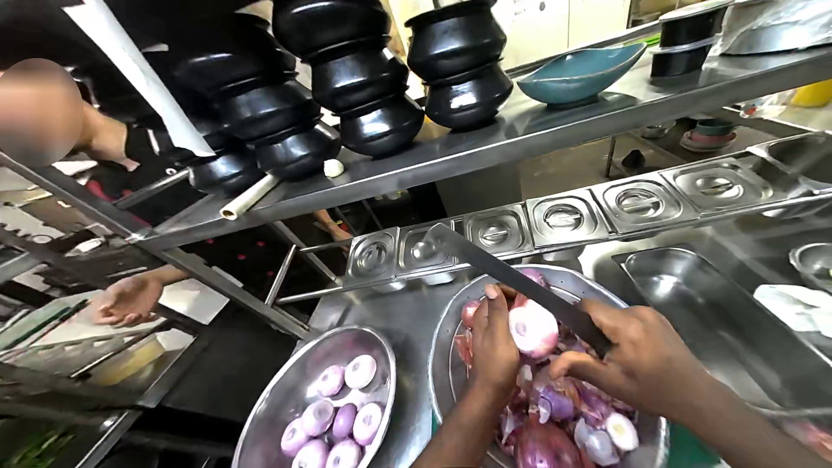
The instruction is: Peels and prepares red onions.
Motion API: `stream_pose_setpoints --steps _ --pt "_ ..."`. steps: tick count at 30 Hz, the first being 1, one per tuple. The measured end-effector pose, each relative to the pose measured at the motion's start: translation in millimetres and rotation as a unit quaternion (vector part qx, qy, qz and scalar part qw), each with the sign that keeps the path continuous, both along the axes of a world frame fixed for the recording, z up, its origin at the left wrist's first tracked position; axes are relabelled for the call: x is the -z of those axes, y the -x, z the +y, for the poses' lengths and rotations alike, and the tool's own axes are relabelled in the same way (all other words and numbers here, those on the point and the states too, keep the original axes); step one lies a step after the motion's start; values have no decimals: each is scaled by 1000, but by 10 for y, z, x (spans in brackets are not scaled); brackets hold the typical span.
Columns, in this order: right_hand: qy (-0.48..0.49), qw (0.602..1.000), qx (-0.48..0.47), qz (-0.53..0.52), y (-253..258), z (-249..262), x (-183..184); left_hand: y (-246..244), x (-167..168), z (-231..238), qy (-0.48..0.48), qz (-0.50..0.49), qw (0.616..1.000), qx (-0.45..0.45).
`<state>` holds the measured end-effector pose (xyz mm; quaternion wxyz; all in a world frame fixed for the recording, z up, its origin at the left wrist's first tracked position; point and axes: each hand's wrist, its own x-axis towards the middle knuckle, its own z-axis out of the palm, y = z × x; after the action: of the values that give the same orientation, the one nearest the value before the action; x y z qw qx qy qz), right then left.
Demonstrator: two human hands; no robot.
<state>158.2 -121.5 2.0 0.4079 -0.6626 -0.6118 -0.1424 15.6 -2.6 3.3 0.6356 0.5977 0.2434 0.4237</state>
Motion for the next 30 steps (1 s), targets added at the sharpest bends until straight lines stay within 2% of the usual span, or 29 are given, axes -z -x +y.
stream_pose_setpoints --steps 6,13,17,20,25,27,30 --pt "-22 999 -19 -24 65 29 18 75 -45 -42 -102 -26 994 3" --pt "-52 990 -61 -113 32 8 16 110 -91 -42 -107 27 994 14" --pt "-35 976 -71 -204 126 -28 47 45 -114 -32 -32 45 998 20" --pt "-41 965 -48 -255 232 -18 149 6 -118 -57 79 38 995 41" --pt "-72 991 -6 -110 -34 -24 38 131 -82 51 271 -18 942 195" --pt "-72 992 18 -107 -81 -26 27 135 -52 99 291 -29 935 200" --pt "-50 987 5 -151 96 -68 145 49 38 151 281 -63 948 133"
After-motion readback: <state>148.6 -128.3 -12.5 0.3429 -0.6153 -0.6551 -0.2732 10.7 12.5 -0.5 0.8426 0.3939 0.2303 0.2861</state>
